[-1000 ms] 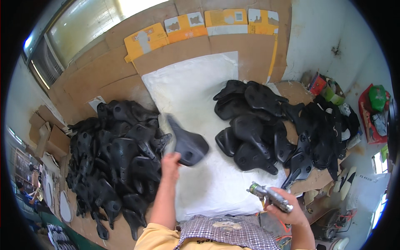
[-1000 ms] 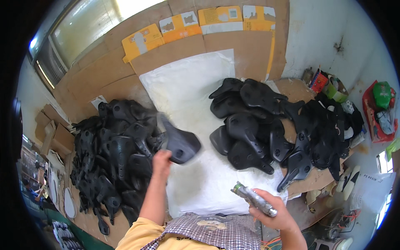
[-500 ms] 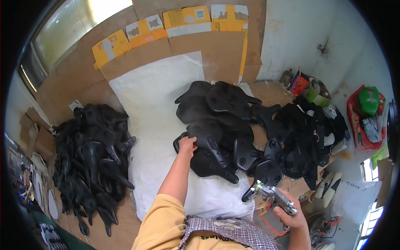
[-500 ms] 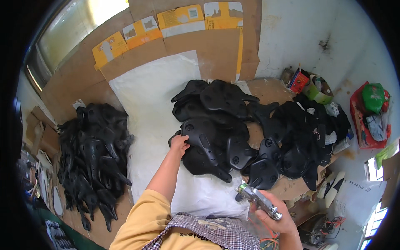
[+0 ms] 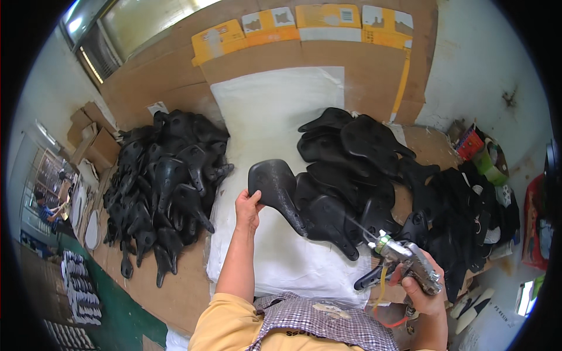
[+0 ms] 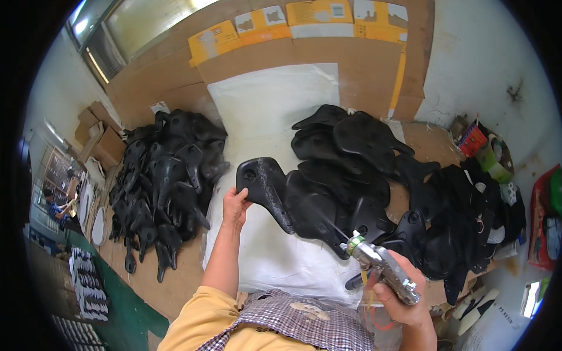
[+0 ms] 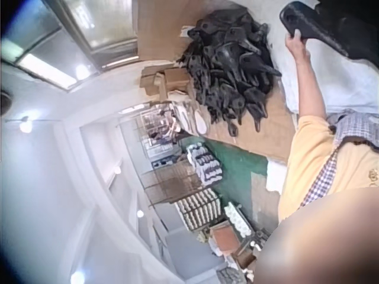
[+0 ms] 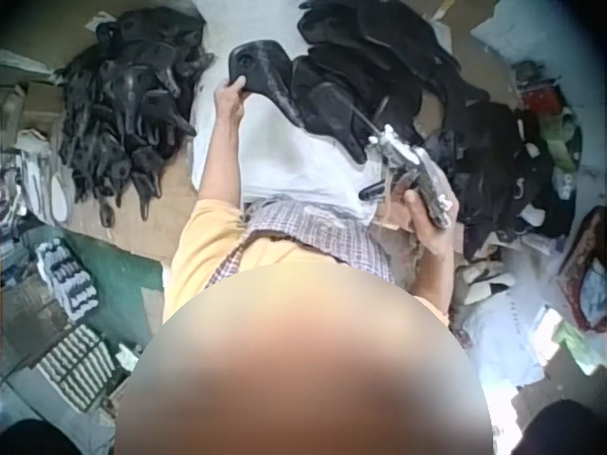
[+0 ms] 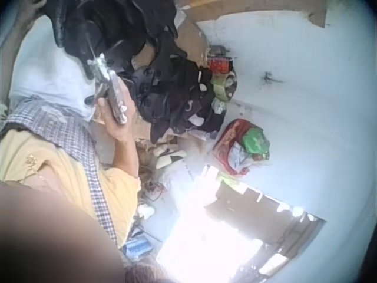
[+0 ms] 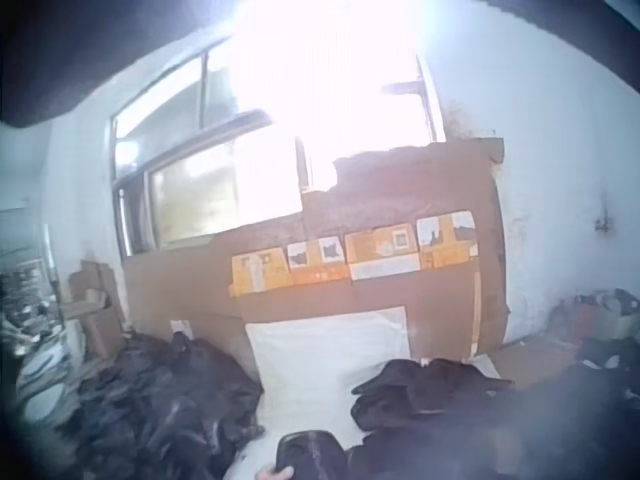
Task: Inspecting and cleaning bicycle seats with an air spray gun on a workbench.
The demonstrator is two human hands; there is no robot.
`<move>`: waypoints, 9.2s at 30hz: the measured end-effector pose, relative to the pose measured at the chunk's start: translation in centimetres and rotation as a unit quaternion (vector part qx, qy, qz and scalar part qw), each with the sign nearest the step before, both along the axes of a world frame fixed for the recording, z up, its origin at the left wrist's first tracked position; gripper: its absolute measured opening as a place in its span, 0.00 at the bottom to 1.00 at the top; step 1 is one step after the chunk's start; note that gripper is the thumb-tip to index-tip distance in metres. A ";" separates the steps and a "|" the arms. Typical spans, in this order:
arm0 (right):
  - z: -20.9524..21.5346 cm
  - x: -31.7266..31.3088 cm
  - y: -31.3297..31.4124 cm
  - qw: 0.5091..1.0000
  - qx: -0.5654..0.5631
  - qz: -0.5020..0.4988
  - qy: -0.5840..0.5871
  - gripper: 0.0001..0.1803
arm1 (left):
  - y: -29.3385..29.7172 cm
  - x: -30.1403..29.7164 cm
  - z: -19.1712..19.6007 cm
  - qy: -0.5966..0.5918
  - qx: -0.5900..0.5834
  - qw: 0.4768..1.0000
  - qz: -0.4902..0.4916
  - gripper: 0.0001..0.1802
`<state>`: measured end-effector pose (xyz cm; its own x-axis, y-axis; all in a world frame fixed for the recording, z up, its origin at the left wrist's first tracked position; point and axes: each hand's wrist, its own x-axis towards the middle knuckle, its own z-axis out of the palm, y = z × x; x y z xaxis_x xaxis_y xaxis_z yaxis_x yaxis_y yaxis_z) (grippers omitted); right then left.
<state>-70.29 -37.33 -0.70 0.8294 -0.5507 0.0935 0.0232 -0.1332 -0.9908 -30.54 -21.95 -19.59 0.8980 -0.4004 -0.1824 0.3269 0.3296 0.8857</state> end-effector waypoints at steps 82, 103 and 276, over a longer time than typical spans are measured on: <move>-3.6 3.9 -0.3 0.959 -0.055 0.190 0.202 0.28 | 8.9 2.7 -10.9 0.119 0.083 0.987 0.075 0.15; -3.5 3.7 0.9 0.981 -0.043 0.142 0.124 0.27 | 15.8 9.3 -0.5 -0.041 -0.191 0.935 0.295 0.07; -0.2 5.9 6.9 0.999 0.031 -0.005 -0.001 0.26 | 8.0 -4.4 -6.6 0.093 -0.018 0.992 -0.087 0.07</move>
<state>-64.38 -30.46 -0.92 0.8236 -0.5639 0.0609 0.0249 -0.0713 -0.9971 -34.96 -13.97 -26.18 0.7662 -0.5562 -0.3220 0.5391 0.2836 0.7930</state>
